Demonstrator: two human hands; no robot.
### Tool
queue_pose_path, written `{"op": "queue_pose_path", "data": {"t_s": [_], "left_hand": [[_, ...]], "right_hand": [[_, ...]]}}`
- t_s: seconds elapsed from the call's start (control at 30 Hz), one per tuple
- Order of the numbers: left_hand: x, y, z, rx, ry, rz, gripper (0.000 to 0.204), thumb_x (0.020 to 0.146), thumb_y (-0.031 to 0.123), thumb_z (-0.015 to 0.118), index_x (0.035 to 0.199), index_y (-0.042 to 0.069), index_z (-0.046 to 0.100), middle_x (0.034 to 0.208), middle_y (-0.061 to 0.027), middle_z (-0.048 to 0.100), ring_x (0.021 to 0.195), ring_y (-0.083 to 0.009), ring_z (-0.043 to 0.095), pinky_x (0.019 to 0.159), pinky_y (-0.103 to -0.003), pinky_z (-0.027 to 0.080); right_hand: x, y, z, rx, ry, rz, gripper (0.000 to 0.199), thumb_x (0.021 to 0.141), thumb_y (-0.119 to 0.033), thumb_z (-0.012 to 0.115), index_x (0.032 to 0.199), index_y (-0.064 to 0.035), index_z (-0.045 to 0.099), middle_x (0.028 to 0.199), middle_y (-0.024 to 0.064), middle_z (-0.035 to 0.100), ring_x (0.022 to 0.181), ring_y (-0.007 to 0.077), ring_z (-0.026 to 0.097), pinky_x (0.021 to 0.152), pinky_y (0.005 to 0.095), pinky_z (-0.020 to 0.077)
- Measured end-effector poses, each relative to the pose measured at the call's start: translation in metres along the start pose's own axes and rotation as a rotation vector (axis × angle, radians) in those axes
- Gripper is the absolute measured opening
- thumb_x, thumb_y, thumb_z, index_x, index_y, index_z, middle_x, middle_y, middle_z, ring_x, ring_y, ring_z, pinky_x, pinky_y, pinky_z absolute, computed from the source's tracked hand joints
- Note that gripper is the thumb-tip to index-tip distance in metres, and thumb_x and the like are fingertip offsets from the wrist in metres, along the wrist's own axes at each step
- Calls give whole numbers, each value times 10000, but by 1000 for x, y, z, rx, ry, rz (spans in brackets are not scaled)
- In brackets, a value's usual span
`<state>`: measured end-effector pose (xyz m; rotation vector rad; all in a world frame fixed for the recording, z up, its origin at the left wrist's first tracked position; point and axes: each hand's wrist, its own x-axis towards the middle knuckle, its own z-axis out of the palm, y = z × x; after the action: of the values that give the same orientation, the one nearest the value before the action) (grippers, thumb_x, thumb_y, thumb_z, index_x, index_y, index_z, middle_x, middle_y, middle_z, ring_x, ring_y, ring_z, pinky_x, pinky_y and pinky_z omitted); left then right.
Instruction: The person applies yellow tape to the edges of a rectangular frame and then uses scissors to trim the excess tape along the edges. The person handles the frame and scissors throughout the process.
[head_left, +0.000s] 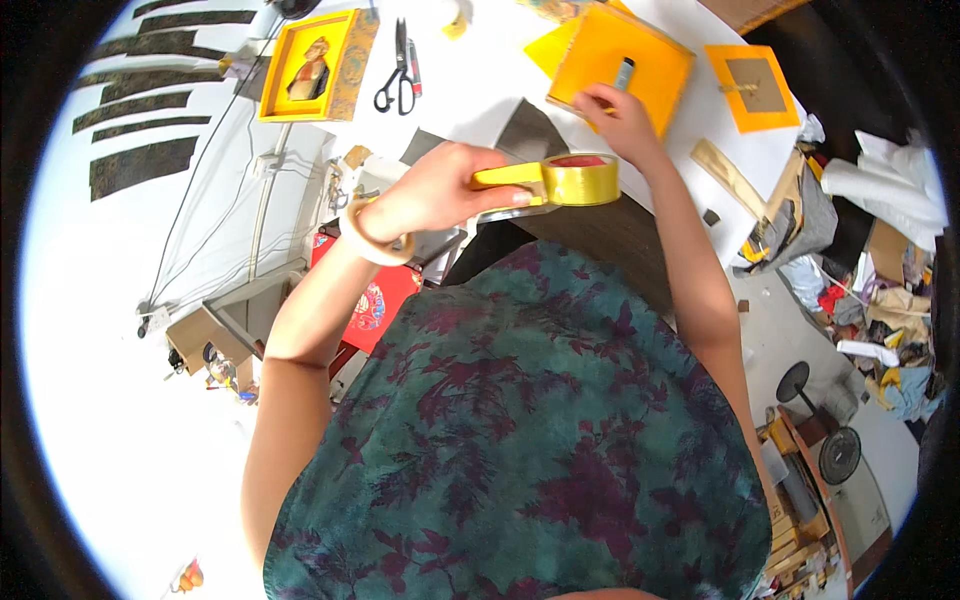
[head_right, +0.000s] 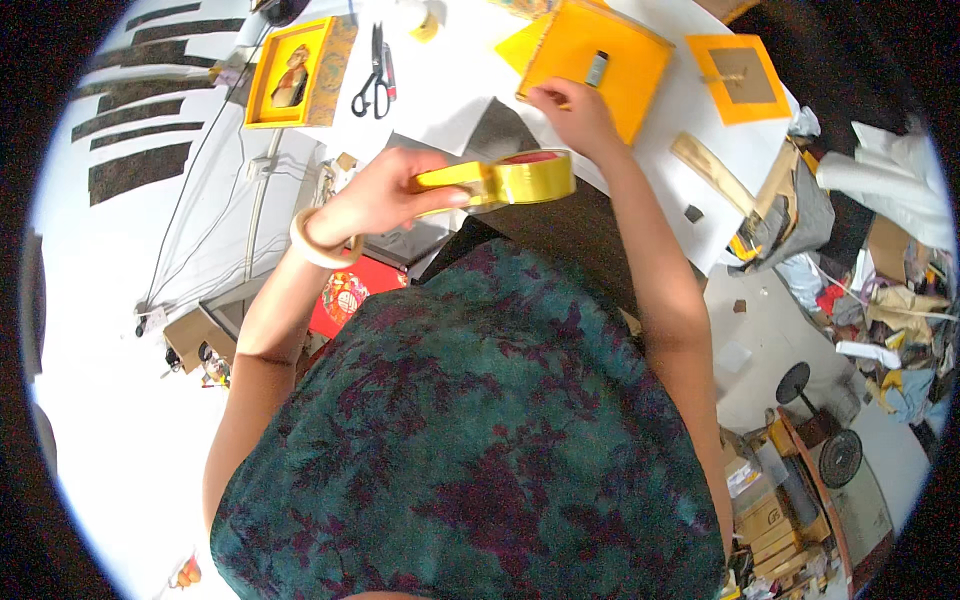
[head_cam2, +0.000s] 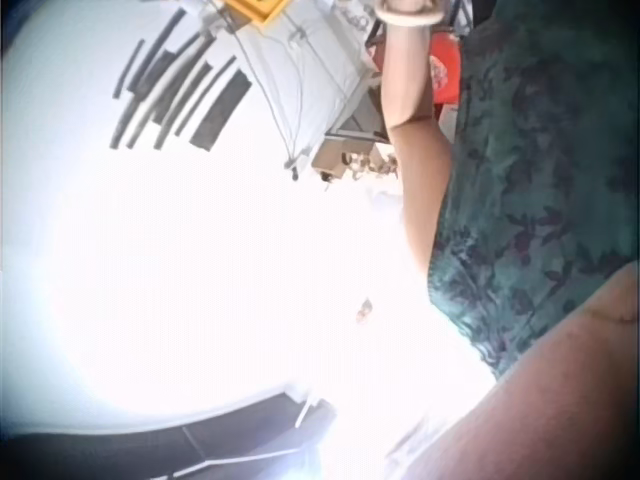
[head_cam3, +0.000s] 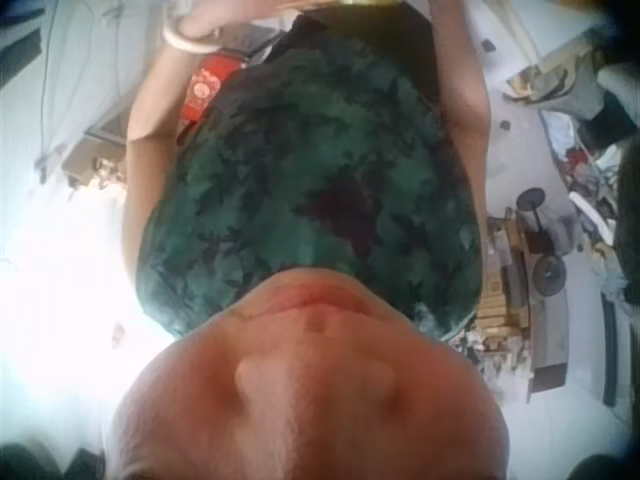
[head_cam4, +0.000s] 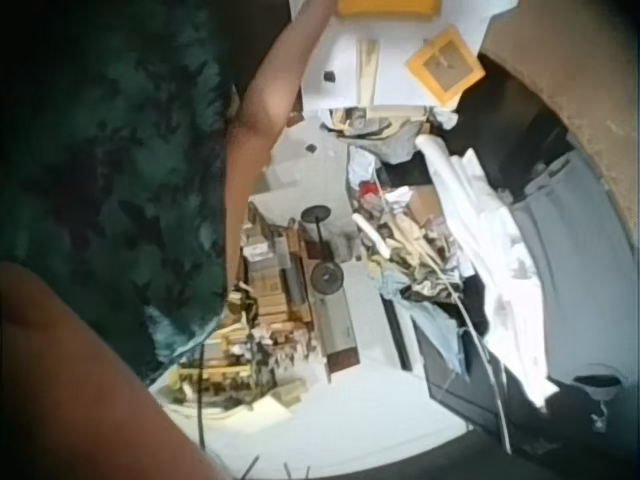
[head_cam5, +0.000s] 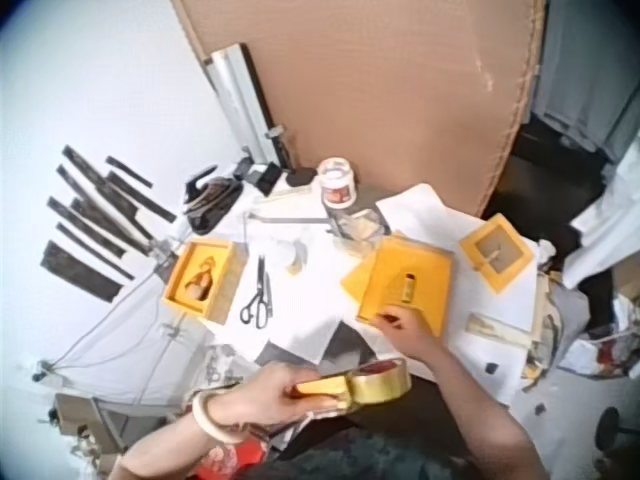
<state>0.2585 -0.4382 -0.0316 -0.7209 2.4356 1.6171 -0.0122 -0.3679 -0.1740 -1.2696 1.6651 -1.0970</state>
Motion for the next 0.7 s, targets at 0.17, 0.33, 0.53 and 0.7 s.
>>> {"op": "queue_pose_path", "data": {"t_s": [0.17,0.33,0.53,0.7], "left_hand": [[-95,-20,-56,-227,173,-349,197,937,205,709,911,13,673,657,62,550,597,-10,476,527,-212,373],[-157,-83,-109,-388,421,-346,248,934,244,719,888,5,672,650,81,517,607,-8,420,527,-215,335],[-196,-120,-175,-535,472,-408,238,951,257,695,923,23,672,680,59,566,588,-19,482,518,-209,374],[-191,-133,-211,-615,449,-315,248,972,274,663,956,27,669,692,43,588,555,-26,498,501,-208,382]], "right_hand": [[101,-15,155,100,-343,-10,139,923,-99,634,998,-2,700,857,65,717,761,118,666,700,270,537],[167,-7,302,-365,-61,-107,228,809,-242,664,809,-14,683,780,191,688,833,354,686,760,440,552],[204,-30,364,-642,1,343,436,801,-219,712,1111,2,500,976,218,692,914,372,692,778,486,555],[188,-37,355,-412,235,350,505,767,-205,747,1128,15,471,984,215,658,913,371,672,796,443,543]]}}
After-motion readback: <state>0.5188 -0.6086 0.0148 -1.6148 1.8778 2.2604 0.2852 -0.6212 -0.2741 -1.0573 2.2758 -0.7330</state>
